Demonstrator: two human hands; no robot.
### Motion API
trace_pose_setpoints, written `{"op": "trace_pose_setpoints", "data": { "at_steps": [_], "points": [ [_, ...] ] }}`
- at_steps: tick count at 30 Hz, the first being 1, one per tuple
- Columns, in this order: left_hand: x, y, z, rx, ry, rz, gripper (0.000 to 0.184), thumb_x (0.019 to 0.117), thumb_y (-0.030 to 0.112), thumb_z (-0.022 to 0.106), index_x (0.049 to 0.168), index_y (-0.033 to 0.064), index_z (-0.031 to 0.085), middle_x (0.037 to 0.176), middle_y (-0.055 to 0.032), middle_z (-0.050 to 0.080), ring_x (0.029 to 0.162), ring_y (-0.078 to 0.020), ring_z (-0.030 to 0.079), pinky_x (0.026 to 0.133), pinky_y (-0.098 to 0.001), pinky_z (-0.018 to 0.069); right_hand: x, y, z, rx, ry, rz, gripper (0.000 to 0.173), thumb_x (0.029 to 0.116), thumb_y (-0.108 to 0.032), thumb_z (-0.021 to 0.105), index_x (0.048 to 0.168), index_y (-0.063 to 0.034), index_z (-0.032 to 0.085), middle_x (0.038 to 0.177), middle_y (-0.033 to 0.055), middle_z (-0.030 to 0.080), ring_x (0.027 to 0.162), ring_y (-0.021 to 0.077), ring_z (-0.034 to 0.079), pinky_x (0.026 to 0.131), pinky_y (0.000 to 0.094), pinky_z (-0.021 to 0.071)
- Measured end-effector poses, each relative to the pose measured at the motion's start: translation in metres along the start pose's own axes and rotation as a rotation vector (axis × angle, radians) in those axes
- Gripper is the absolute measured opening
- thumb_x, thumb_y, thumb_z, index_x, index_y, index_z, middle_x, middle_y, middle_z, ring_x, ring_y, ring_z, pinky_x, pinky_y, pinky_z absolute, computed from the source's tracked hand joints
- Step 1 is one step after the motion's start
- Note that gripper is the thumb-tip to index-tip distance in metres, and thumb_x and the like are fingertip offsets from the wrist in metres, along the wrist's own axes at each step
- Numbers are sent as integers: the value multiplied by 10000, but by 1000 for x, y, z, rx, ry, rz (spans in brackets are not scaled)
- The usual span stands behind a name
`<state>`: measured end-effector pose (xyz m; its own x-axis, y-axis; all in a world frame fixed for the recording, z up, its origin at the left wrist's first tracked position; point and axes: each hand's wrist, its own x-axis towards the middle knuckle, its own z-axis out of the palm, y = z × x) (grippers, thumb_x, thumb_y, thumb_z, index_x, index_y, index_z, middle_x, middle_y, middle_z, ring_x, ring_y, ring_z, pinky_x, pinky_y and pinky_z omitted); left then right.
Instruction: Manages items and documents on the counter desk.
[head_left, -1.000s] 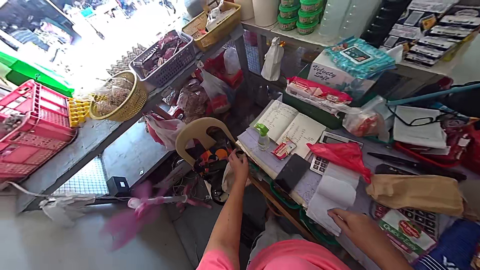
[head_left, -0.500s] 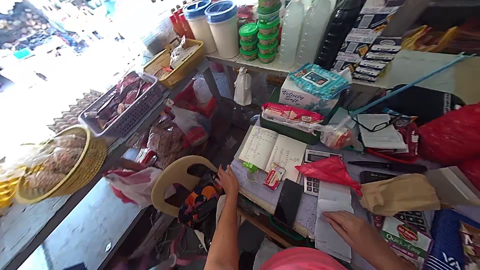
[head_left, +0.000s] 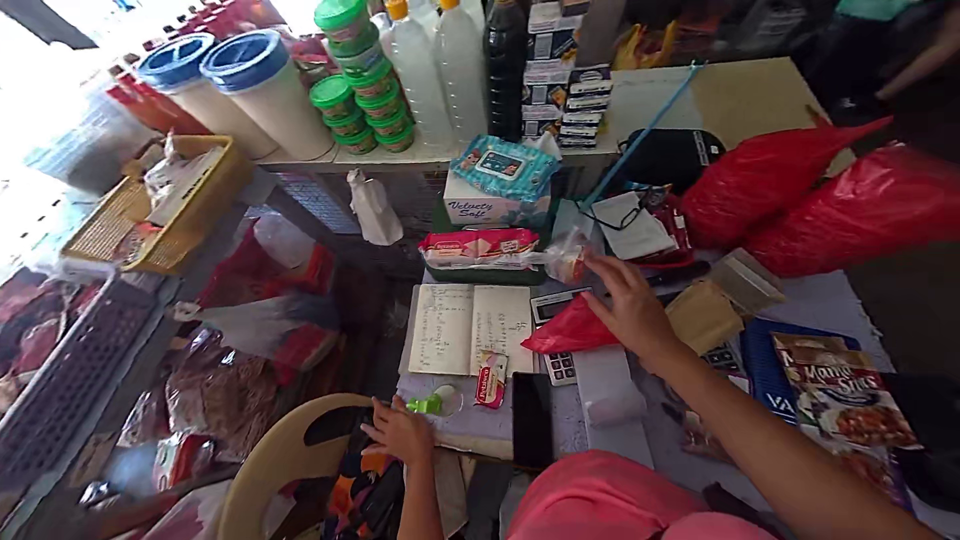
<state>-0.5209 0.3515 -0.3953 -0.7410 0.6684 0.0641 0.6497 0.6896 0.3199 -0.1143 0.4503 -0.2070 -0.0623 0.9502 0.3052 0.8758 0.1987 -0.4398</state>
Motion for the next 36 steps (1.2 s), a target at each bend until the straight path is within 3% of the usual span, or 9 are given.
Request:
{"op": "trace_pose_setpoints", "data": {
  "at_steps": [5,9,12,16,22,24,27,32,36],
  "points": [
    [0,-7,8,-2,38,50,587,1088,385,348,1556,33,397,1517,-274,476,1464,-540,319,1093,-825,166,52,12,27,31,-53,126,857,841,-334,846,1536,-45,436,1633,261,299,1502,424,325,1193,586,336],
    [0,-8,12,-22,47,37,599,1094,402,325,1569,41,383,1545,-264,449,1478,-536,297,1111,-811,144,62,27,38,110,-224,167,461,967,-310,705,1316,-16,640,1509,196,510,1429,344,458,1179,513,384],
    [1,-11,18,-51,80,25,579,1091,405,360,1546,54,433,1529,-254,476,1474,-532,311,1116,-809,134,39,35,39,150,-100,71,317,969,-225,677,1213,-25,708,1348,128,664,1247,277,638,1061,446,520],
    [2,-17,26,-57,101,10,573,1094,419,363,1540,70,450,1514,-262,490,1464,-527,335,1120,-806,121,-9,48,32,214,65,-143,235,972,-154,666,1179,-70,738,1315,84,700,1283,227,634,1093,382,519],
    [7,-23,31,-38,64,18,558,1102,394,349,1538,62,456,1528,-258,478,1465,-525,338,1140,-794,92,-66,35,25,200,8,-464,221,1042,-104,572,1213,-86,710,1314,77,702,1334,245,597,1111,364,509],
    [8,-21,30,-33,56,-13,564,1101,401,348,1544,69,448,1524,-252,485,1471,-506,340,1152,-782,90,-72,31,26,252,-39,-503,245,1059,-191,574,1240,-79,695,1342,94,685,1353,243,580,1129,356,493],
    [9,-18,29,-59,70,-12,559,1099,389,359,1530,49,463,1504,-264,502,1460,-523,348,1151,-782,97,-68,35,25,376,-18,-363,552,1040,-534,523,1290,-66,674,1358,138,664,1306,219,614,1090,358,519],
    [8,-20,29,-62,101,13,549,1100,386,357,1512,47,486,1463,-288,527,1438,-532,374,1132,-787,136,1,77,18,87,60,-16,291,1062,-218,531,1122,-35,748,1191,149,722,1141,292,690,986,436,567],
    [6,-12,22,-64,90,-5,543,1102,370,364,1509,32,482,1457,-302,524,1425,-537,389,1140,-771,160,63,107,36,16,-151,-104,221,981,-26,618,1146,-81,754,1176,222,655,1096,391,653,933,518,564]
  ]
}}
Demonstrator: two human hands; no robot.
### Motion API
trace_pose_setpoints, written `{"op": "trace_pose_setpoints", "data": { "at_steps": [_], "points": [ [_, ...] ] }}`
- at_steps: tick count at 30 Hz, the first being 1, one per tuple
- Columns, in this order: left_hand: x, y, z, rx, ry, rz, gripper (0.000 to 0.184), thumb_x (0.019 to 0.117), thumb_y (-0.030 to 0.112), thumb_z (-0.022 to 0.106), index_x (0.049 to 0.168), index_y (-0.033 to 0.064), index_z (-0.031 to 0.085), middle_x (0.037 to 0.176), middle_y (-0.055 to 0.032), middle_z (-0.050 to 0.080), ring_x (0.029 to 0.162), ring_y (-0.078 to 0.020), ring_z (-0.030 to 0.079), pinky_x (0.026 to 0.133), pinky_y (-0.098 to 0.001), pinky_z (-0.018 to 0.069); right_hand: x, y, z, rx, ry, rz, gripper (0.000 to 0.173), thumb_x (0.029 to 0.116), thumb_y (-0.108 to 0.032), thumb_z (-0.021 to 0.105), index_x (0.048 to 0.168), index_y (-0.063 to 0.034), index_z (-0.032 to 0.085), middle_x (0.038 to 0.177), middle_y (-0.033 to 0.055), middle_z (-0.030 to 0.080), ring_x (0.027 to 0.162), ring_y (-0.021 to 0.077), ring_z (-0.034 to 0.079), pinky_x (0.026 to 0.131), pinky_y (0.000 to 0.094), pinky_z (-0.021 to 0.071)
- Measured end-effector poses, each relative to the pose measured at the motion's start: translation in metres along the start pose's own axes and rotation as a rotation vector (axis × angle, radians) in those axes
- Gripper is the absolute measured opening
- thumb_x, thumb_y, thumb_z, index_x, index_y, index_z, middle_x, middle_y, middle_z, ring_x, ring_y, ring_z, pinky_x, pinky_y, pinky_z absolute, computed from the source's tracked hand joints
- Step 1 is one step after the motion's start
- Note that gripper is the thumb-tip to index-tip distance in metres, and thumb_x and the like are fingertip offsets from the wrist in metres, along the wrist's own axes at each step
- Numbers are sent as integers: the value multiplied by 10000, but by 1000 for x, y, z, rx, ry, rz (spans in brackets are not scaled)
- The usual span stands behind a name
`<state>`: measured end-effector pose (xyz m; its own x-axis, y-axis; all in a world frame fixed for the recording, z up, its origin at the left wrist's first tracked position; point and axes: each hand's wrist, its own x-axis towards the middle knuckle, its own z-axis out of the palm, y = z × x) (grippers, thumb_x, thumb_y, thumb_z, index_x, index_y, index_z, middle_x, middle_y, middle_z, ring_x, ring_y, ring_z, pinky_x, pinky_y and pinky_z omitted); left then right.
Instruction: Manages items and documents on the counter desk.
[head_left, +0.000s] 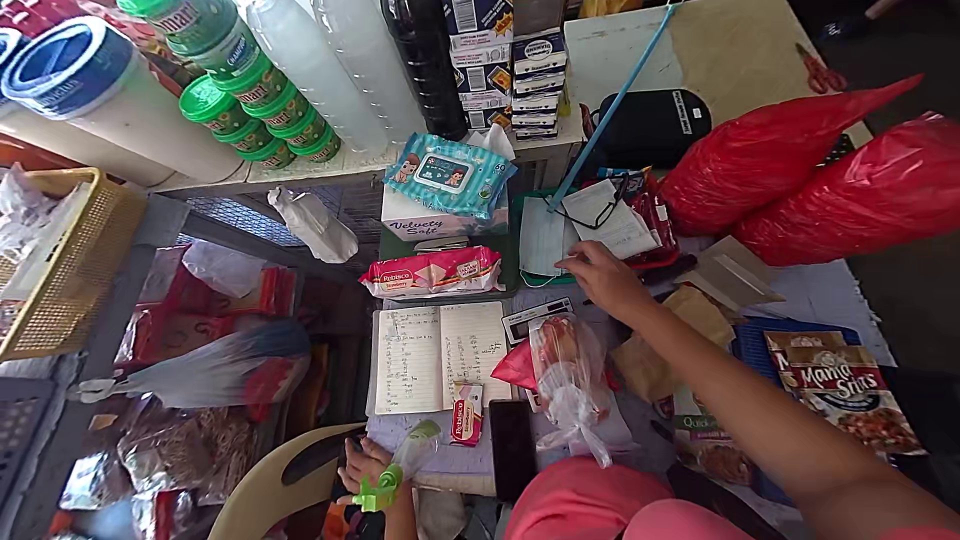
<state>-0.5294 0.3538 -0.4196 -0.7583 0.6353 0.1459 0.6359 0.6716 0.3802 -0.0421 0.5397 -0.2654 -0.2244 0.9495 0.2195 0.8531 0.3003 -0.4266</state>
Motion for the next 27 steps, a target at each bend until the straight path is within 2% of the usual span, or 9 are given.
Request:
{"op": "trace_pose_setpoints", "data": {
  "at_steps": [2,4,8,10,12,15,18,19,27],
  "points": [
    [1,-1,0,8,-6,-11,540,1103,371,364,1514,40,479,1464,-293,522,1426,-524,396,1145,-764,160,25,7,12,-33,-155,-48,278,956,-87,702,1232,-100,728,1262,249,614,1146,423,621,972,545,532],
    [1,-3,2,10,-6,-12,539,1102,375,363,1514,48,482,1472,-287,519,1432,-516,394,1149,-761,154,44,10,25,-95,-263,-41,473,909,-213,791,1343,-79,658,1396,258,547,1247,440,567,1022,561,496],
    [1,-8,7,36,-7,-6,539,1106,390,339,1516,71,484,1493,-269,508,1443,-503,386,1151,-751,168,73,10,44,-224,-328,19,956,757,-357,914,1543,-80,446,1564,253,396,1366,451,468,1034,608,451],
    [1,-12,9,45,8,0,539,1103,401,341,1504,80,503,1483,-251,527,1434,-492,408,1144,-752,182,79,14,53,-279,-345,39,1086,717,-418,919,1590,-89,363,1583,250,367,1380,450,447,1011,631,442],
    [1,-9,5,40,-3,-9,531,1103,396,348,1504,86,505,1482,-249,529,1435,-492,405,1145,-753,179,82,14,55,-271,-362,49,1038,746,-363,895,1588,-77,360,1566,257,392,1389,451,442,1021,638,435],
    [1,-8,4,60,-14,-12,545,1099,419,339,1512,102,500,1477,-249,534,1431,-491,413,1139,-755,201,75,11,43,-171,-252,46,738,880,-209,792,1517,-34,463,1518,243,491,1390,417,501,1085,584,465],
    [2,-22,14,88,17,9,551,1094,449,321,1505,137,514,1462,-231,556,1421,-477,435,1123,-753,232,68,11,14,-132,-94,80,548,956,-29,673,1475,7,503,1420,243,590,1145,443,678,909,619,565],
    [2,-21,12,95,17,10,549,1094,447,320,1502,138,520,1462,-227,558,1421,-471,438,1123,-748,234,67,12,3,-111,-66,121,529,969,-2,647,1475,7,495,1392,255,603,1084,467,693,874,643,565],
    [3,-10,4,87,-20,-6,538,1095,423,345,1492,109,528,1465,-240,550,1425,-481,428,1129,-733,245,65,29,-43,25,159,214,450,975,-4,641,1418,4,565,1270,272,670,1152,465,667,978,651,509]
  ]
}}
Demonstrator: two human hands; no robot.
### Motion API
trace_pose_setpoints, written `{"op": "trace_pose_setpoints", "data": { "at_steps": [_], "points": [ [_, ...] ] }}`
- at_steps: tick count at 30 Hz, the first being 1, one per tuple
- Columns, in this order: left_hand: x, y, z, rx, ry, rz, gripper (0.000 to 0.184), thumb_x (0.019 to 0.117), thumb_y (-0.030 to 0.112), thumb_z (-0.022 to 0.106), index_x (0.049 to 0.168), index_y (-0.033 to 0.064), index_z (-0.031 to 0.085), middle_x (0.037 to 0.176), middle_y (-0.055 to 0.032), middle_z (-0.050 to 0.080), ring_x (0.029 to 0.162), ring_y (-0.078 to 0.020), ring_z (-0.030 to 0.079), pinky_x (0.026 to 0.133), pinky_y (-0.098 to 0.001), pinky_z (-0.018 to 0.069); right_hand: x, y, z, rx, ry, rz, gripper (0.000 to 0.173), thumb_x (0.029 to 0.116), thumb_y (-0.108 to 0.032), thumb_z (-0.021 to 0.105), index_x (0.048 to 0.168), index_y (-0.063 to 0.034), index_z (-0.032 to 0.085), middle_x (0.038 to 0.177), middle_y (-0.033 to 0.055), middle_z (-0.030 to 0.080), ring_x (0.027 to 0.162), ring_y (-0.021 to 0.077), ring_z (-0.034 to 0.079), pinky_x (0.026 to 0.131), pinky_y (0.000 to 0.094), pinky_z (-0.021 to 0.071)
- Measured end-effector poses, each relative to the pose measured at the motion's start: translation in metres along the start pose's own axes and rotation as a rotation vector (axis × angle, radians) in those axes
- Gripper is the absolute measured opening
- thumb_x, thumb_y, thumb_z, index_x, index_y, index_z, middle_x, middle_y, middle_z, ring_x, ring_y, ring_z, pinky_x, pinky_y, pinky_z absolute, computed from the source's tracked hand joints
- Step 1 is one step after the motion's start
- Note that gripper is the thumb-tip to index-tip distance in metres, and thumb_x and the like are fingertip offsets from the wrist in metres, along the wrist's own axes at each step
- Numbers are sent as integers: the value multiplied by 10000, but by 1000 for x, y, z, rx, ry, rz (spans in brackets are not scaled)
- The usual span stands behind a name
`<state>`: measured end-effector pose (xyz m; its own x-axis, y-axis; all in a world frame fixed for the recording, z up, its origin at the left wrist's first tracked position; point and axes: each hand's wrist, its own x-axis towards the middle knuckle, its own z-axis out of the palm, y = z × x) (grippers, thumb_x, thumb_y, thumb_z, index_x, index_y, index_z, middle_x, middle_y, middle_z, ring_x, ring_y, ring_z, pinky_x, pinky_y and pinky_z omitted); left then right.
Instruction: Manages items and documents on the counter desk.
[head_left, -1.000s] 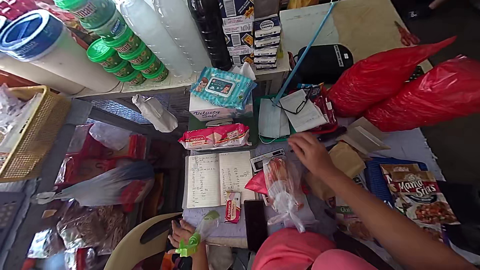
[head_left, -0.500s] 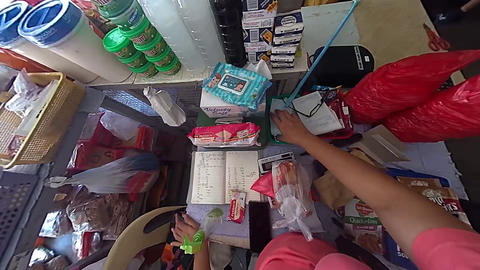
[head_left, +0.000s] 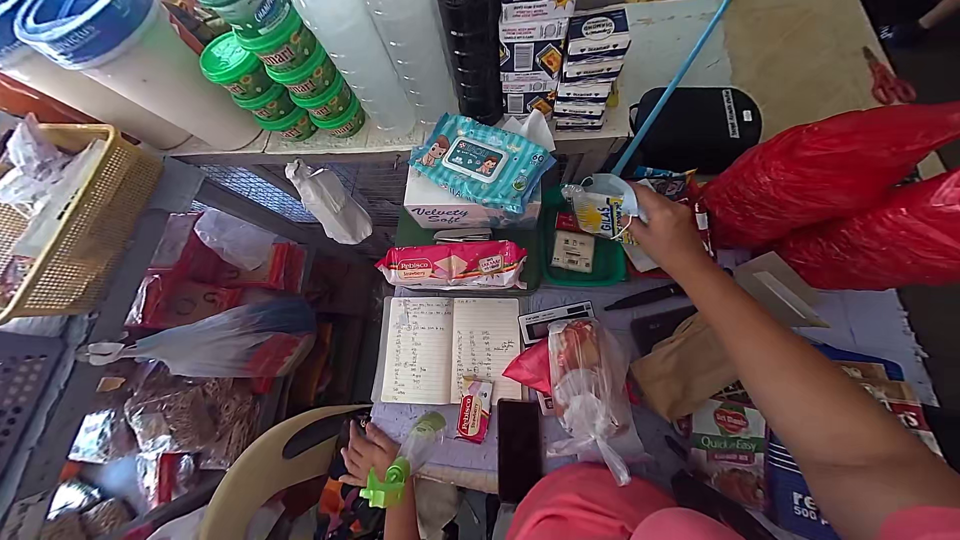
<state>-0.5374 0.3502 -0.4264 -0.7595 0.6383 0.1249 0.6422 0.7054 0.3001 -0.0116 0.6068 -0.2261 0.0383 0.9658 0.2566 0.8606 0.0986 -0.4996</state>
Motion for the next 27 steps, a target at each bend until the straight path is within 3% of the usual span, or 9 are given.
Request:
{"op": "trace_pose_setpoints", "data": {
  "at_steps": [8,11,12,14,16,19,23,25,27],
  "points": [
    [1,-9,8,-4,22,11,532,1091,438,339,1469,133,555,1446,-220,574,1415,-462,449,1126,-736,240,-12,-12,6,-36,128,-80,438,968,23,633,1402,24,574,1314,251,657,1158,433,674,970,599,540],
    [0,-5,5,-13,26,3,525,1092,426,334,1460,132,566,1436,-218,584,1410,-468,455,1128,-730,245,-28,-15,26,-121,-13,-262,515,895,57,705,1396,4,597,1427,229,595,1262,407,626,1040,562,522],
    [0,-1,1,-19,13,0,525,1094,416,333,1463,121,561,1442,-226,577,1413,-474,448,1131,-730,238,-30,-19,31,-121,-146,-278,611,854,5,779,1432,-53,590,1484,228,545,1367,412,537,1130,601,430],
    [-1,5,-3,-33,15,-2,524,1092,403,343,1456,99,565,1438,-238,576,1410,-485,447,1132,-735,230,-31,-29,39,-120,-413,-255,802,814,-231,873,1522,-119,513,1625,250,344,1550,418,234,1226,705,110],
    [-1,8,-6,-33,24,-5,523,1088,396,351,1449,86,569,1426,-248,582,1402,-495,452,1135,-739,227,-31,-44,41,-69,-471,-251,846,831,-264,811,1571,-108,433,1679,223,237,1581,376,150,1221,710,55],
    [-2,16,-14,-21,15,-12,518,1088,389,347,1439,88,581,1421,-236,591,1399,-487,459,1147,-725,222,-30,-78,45,88,-311,-304,772,835,-195,702,1556,-90,446,1665,185,297,1550,351,269,1230,653,196],
    [-3,17,-13,-30,35,-10,510,1084,386,358,1412,85,606,1401,-232,607,1386,-484,476,1145,-729,223,-26,-119,79,121,-175,-383,869,843,-464,808,1527,-60,455,1559,186,461,1401,359,492,1134,532,435],
    [-3,23,-20,-40,-7,-30,509,1086,376,366,1430,73,587,1426,-233,588,1406,-487,450,1157,-725,203,-27,-128,99,82,-146,-399,824,807,-322,879,1483,-34,505,1418,216,568,1280,394,571,1039,520,508],
    [-2,22,-17,-44,7,-25,509,1085,383,366,1427,80,590,1417,-233,594,1400,-491,454,1149,-734,208,-33,-132,112,56,-82,-500,634,789,-162,873,1355,-21,623,1222,220,650,1139,396,634,923,499,569]
  ]
}}
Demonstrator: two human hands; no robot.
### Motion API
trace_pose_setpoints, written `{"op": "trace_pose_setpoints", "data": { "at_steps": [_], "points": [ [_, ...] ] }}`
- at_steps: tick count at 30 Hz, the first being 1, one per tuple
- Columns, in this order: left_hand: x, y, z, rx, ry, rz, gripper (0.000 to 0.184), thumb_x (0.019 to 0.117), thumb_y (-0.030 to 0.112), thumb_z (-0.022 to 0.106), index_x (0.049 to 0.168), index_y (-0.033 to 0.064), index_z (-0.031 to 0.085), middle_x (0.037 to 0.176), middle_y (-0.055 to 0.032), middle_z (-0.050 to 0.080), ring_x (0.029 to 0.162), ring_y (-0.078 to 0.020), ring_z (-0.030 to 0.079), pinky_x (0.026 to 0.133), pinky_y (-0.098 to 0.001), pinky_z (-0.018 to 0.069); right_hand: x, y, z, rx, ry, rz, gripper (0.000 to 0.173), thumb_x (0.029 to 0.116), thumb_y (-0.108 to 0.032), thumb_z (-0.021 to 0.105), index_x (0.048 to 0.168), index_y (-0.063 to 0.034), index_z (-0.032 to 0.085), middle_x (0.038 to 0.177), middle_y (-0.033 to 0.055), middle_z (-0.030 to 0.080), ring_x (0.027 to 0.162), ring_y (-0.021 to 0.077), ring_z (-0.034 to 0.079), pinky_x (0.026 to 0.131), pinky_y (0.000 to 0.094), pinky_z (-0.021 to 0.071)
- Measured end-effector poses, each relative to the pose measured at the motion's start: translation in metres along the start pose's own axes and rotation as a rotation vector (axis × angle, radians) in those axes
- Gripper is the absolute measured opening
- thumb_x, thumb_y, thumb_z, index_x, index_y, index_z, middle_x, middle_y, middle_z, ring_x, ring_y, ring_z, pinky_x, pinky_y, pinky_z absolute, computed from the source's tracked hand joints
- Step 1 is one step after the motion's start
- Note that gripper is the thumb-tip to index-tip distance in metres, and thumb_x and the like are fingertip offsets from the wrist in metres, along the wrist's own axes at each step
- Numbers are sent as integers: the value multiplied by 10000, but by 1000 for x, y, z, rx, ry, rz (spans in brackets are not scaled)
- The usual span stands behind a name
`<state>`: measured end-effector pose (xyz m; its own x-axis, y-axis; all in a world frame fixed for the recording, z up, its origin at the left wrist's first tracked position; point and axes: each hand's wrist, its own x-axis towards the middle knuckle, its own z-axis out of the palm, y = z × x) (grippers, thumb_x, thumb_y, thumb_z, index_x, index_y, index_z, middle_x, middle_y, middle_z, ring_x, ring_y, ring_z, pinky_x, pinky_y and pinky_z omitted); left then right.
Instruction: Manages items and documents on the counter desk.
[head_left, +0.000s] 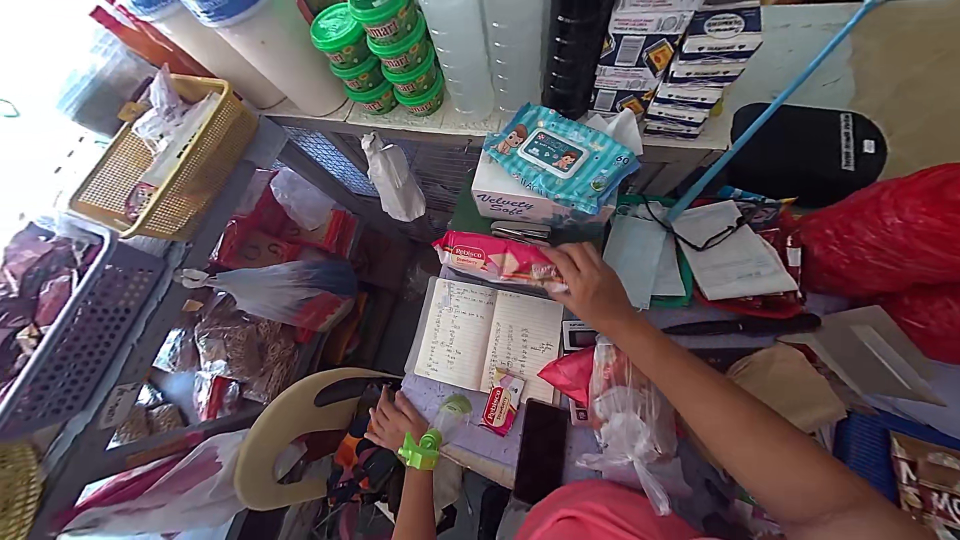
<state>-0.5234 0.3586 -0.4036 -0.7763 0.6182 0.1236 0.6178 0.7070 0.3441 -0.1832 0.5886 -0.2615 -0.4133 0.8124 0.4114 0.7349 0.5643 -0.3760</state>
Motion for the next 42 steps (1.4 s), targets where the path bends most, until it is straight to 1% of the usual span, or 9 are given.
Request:
{"op": "trace_pose_setpoints", "data": {
  "at_steps": [3,6,12,18,26,32,36,39,42],
  "points": [
    [1,-10,11,1,54,29,517,1075,409,365,1399,97,619,1371,-230,627,1366,-492,492,1125,-742,244,-24,-14,7,-17,60,-252,328,927,-140,721,1244,-67,678,1136,191,699,1061,356,689,888,458,596],
    [0,-5,1,-20,-12,29,510,1084,377,369,1411,59,598,1395,-257,601,1383,-526,456,1134,-755,216,-45,-24,7,1,86,-394,221,1009,-107,602,1213,-109,685,1100,139,709,1025,291,697,873,371,594],
    [0,-9,8,-45,30,38,517,1083,380,363,1409,56,599,1393,-252,605,1377,-524,463,1130,-752,219,-60,-20,0,51,153,-339,236,964,-152,672,1199,-130,673,1127,129,686,1083,270,669,947,319,566],
    [-2,11,-14,-96,-41,16,489,1089,322,396,1415,8,582,1427,-290,562,1392,-556,423,1147,-749,183,-52,-2,2,79,277,-178,300,931,-262,731,1206,-151,686,1176,129,676,1133,263,642,987,312,538],
    [4,-20,17,-32,54,49,549,1073,418,344,1379,58,622,1376,-255,613,1356,-533,478,1121,-773,205,-44,-7,-1,222,335,-13,331,875,-271,767,1170,-136,703,1173,121,677,1158,251,626,1033,337,511],
    [4,-10,5,-24,66,23,529,1065,406,392,1362,46,640,1361,-221,638,1350,-509,500,1135,-758,223,-42,-11,-2,296,337,85,392,841,-230,735,1170,-19,704,1197,212,665,1175,344,608,1058,415,482],
    [3,-6,3,-51,76,-16,521,1068,401,384,1375,67,640,1390,-192,629,1388,-496,464,1154,-760,153,-37,-11,-3,300,390,86,378,864,-231,738,1144,17,683,1175,247,649,1173,320,602,1062,341,466],
    [1,-4,4,-53,117,-14,509,1075,370,354,1372,76,644,1381,-174,641,1391,-503,458,1144,-774,143,-35,-6,-5,298,369,106,384,850,-160,739,1148,69,662,1186,289,632,1178,356,591,1066,353,457],
    [1,-4,6,-43,173,-12,533,1067,373,343,1382,57,635,1400,-195,623,1396,-519,447,1139,-784,131,-33,-1,-4,257,305,126,378,847,-105,723,1152,107,649,1188,337,618,1163,453,580,1069,458,446]
  ]
}}
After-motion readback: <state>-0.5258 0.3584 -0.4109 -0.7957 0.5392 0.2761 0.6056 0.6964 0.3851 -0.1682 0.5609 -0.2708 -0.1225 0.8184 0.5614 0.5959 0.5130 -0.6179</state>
